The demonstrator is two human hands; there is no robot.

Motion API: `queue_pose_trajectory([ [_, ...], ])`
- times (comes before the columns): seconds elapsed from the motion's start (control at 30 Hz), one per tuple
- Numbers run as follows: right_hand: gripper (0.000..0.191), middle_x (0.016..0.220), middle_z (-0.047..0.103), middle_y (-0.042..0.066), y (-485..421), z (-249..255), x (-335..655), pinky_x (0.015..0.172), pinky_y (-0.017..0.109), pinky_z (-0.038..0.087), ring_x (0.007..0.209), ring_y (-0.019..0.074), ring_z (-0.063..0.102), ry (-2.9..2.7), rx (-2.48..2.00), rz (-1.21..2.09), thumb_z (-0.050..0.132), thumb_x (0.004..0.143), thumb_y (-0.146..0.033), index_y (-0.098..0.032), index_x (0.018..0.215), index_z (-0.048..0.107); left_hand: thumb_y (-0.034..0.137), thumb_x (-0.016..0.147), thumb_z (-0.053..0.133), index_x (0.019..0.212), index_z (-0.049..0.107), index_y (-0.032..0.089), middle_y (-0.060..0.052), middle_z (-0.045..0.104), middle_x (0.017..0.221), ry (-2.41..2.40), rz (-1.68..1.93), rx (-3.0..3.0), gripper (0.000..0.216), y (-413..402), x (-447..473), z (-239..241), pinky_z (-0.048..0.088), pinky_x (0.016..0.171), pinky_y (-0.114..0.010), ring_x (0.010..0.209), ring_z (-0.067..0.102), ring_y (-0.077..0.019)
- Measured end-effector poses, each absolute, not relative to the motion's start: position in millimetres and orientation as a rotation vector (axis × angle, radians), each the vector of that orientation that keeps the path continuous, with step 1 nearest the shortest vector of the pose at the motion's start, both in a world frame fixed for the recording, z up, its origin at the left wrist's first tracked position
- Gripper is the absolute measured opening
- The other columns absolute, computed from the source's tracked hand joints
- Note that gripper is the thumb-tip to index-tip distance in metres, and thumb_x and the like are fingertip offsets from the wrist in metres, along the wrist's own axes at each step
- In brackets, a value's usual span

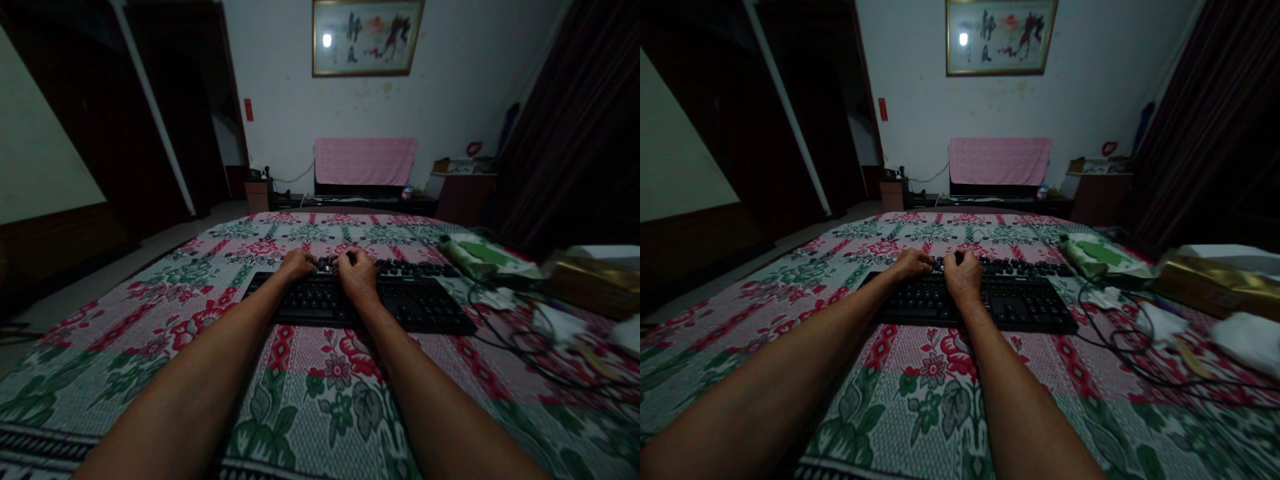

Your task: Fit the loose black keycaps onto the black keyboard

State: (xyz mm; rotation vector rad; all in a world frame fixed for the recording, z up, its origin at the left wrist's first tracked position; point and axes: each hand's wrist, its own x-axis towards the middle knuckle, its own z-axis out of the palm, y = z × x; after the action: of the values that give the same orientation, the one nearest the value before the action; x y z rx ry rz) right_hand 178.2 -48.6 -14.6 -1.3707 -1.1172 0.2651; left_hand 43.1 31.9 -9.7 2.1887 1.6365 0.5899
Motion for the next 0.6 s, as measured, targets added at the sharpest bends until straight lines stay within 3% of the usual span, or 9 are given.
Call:
queue_pose_trajectory([
  [0.37, 0.022, 0.068, 0.067, 0.004, -46, -17, 179, 0.066, 0.029, 0.046, 0.069, 0.0198, 0.061, -1.128, -1.346, 0.256, 0.048, 0.071, -0.034, -0.019, 0.077, 0.063, 0.02, 0.066, 0.065, 0.102, 0.071, 0.025, 0.001, 0.072, 0.093, 1.631, 0.595, 2.205, 0.036, 29, 43, -9, 0.046, 0.079, -0.021, 0.089, 0.064, -0.0165],
  [0.6, 0.022, 0.072, 0.067, 0.004, -46, -15, 179, 0.069, 0.031, 0.046, 0.07, 0.02, 0.061, -1.132, -1.313, 0.264, 0.049, 0.072, -0.036, -0.019, 0.08, 0.062, 0.025, 0.076, 0.057, 0.106, 0.07, 0.022, -0.002, 0.072, 0.098, 1.606, 0.728, 2.301, 0.032, 13, 29, 7, 0.045, 0.084, -0.022, 0.092, 0.063, -0.0168],
])
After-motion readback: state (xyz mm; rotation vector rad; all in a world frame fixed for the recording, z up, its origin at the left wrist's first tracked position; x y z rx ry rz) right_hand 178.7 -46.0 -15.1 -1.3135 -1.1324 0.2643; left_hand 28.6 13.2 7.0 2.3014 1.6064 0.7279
